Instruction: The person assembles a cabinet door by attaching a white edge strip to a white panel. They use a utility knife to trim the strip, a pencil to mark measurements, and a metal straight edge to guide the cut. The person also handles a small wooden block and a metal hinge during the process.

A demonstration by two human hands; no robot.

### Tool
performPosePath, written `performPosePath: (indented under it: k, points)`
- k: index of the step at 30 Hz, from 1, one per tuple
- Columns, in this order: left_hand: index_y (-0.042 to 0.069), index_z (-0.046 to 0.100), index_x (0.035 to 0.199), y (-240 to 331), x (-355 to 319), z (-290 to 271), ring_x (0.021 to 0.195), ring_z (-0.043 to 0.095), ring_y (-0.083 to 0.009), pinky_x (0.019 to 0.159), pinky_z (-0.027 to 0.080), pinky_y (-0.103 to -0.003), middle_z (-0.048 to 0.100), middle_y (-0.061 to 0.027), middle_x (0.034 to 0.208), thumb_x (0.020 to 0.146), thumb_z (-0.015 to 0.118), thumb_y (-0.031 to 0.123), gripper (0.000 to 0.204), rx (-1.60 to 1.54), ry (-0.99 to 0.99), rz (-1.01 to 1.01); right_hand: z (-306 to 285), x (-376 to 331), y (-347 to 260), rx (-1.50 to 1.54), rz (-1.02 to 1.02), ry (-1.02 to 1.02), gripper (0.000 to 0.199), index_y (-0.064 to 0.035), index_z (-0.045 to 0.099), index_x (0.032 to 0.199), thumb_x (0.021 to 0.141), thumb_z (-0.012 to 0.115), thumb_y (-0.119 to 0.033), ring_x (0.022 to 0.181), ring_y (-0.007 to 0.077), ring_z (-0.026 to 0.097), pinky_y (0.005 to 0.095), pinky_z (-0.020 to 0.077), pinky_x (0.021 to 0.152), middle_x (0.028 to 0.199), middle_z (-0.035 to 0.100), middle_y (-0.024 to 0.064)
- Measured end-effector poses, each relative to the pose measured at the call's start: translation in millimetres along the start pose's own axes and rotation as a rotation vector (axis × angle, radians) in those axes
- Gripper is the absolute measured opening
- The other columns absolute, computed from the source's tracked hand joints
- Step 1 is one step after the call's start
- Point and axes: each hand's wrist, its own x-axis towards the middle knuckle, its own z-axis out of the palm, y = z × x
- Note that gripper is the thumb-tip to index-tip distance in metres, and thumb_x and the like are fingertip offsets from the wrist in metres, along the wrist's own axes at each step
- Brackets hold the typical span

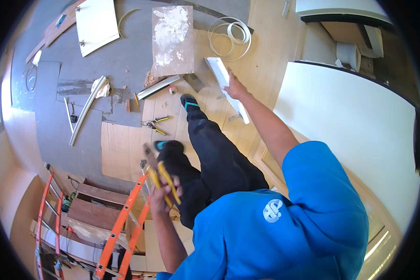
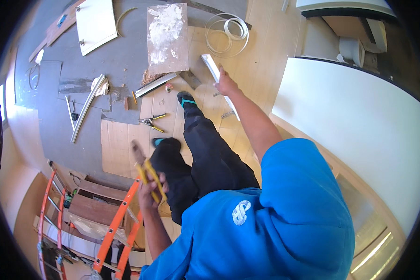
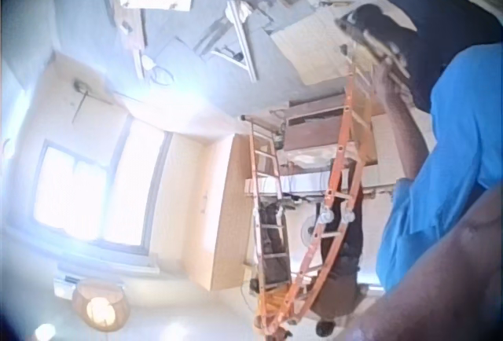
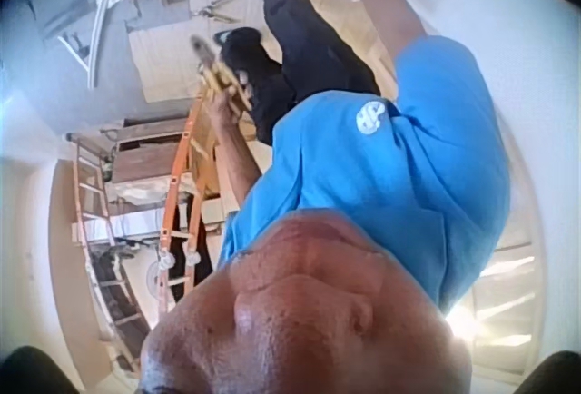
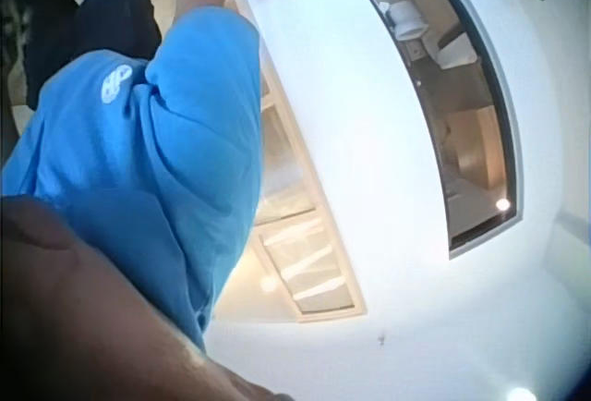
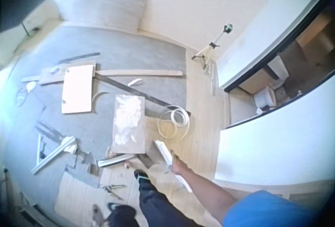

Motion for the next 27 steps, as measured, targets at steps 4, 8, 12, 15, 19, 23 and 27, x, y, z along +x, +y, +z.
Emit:
performPosePath:
  k: [4,8,12,15,19,23,27]
  points:
    - [0.007,0.056,0.099,-86.5,48.5,8.9,0.083,0.067,-0.0310,0.079,0.059,-0.043,0.064,-0.0205,0.104,0.077,0.060,-0.004,0.024,0.081,0.074,-0.066,16.1,4.3,7.7,0.028,-0.044,-0.010,0.100,-0.0053,0.004,0.164,0.094,0.072,-0.025,0.134,0.0412,0.055,0.0469,0.0466,0.111,0.154,0.046,0.0273]
    - [0.008,0.057,0.097,-163.2,32.2,-20.4,0.088,0.067,-0.0316,0.080,0.059,-0.044,0.065,-0.0183,0.106,0.077,0.059,-0.004,0.023,-0.073,0.171,-0.087,27.9,11.6,12.7,0.007,-0.131,-0.056,0.100,0.0014,0.005,0.163,0.094,0.071,-0.028,0.133,0.0417,0.056,0.0464,0.0467,0.110,0.148,0.051,0.0299]
    - [0.009,0.055,0.100,-239.3,0.9,-101.9,0.080,0.068,-0.0292,0.072,0.059,-0.042,0.065,-0.0170,0.106,0.078,0.059,-0.003,0.025,0.061,0.457,-0.005,35.9,15.9,7.3,-0.018,-0.151,-0.040,0.103,0.0002,0.003,0.163,0.093,0.071,-0.030,0.129,0.0430,0.058,0.0465,0.0477,0.109,0.144,0.053,0.0330]
    - [0.008,0.054,0.096,-324.2,-38.8,-178.0,0.070,0.065,-0.0249,0.062,0.056,-0.039,0.061,-0.0101,0.091,0.076,0.058,-0.003,0.023,0.241,0.762,0.037,28.4,5.9,-2.3,0.005,-0.148,-0.076,0.106,0.0004,-0.001,0.163,0.093,0.071,-0.032,0.122,0.0440,0.063,0.0473,0.0546,0.100,0.141,0.055,0.0341]
    - [0.007,0.054,0.088,-430.9,-115.7,-213.3,0.055,0.059,-0.0250,0.052,0.052,-0.040,0.055,-0.0076,0.072,0.078,0.061,-0.004,0.016,0.011,0.959,-0.128,31.7,4.4,-7.1,0.018,-0.099,-0.113,0.110,-0.0015,-0.009,0.162,0.094,0.071,-0.032,0.106,0.0456,0.070,0.0516,0.0639,0.071,0.140,0.055,0.0341]
    - [0.006,0.053,0.086,-532.6,-167.8,-212.2,0.052,0.060,-0.0266,0.049,0.052,-0.039,0.057,-0.0093,0.071,0.077,0.059,-0.006,0.016,0.043,0.967,-0.341,17.4,8.0,6.4,0.005,-0.072,-0.041,0.108,-0.0064,-0.006,0.161,0.093,0.075,-0.029,0.100,0.0453,0.071,0.0563,0.0641,0.063,0.139,0.055,0.0325]
    - [0.004,0.054,0.085,-599.0,-163.2,-184.2,0.050,0.059,-0.0259,0.045,0.050,-0.039,0.056,-0.0095,0.068,0.083,0.055,-0.003,0.007,0.050,0.958,-0.431,0.4,21.1,24.6,0.048,-0.112,-0.076,0.117,-0.0046,-0.010,0.161,0.089,0.080,-0.027,0.100,0.0452,0.072,0.0588,0.0639,0.062,0.138,0.056,0.0332]
